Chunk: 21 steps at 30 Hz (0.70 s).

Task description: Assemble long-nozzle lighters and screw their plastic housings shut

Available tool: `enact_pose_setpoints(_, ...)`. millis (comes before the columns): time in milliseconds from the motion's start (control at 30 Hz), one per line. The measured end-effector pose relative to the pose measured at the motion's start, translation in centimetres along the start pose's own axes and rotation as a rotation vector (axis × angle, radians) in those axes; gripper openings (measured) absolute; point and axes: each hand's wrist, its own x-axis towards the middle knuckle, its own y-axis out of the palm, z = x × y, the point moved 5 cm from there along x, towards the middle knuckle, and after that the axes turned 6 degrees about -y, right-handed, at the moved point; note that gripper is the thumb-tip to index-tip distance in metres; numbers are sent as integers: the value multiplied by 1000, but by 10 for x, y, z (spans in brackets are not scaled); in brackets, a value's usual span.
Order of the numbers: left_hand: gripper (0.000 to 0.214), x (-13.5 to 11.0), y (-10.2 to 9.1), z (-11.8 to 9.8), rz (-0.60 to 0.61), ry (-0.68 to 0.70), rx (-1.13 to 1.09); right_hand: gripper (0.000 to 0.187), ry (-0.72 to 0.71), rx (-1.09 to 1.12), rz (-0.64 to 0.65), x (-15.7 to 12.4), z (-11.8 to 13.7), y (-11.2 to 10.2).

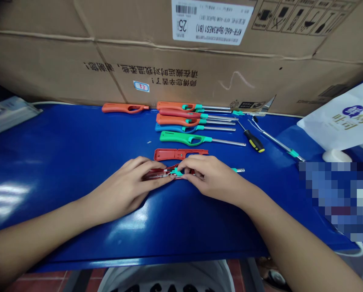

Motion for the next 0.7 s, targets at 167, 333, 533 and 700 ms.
enact_pose_setpoints(167, 56, -1, 2, 0, 30, -5, 33, 20, -7, 18, 47, -1, 0, -2)
enact_pose_setpoints(333, 61, -1, 3, -1, 36, -18, 71, 21, 5, -3, 65, -1, -1, -2)
enact_pose_setpoints(533, 61, -2, 3, -1, 22, -7, 77, 21, 3, -32, 48, -1, 0, -5)
enact_pose_setpoints(700, 60, -2, 2, -1, 19, 8, 69, 14, -40, -77, 65, 0, 1, -6)
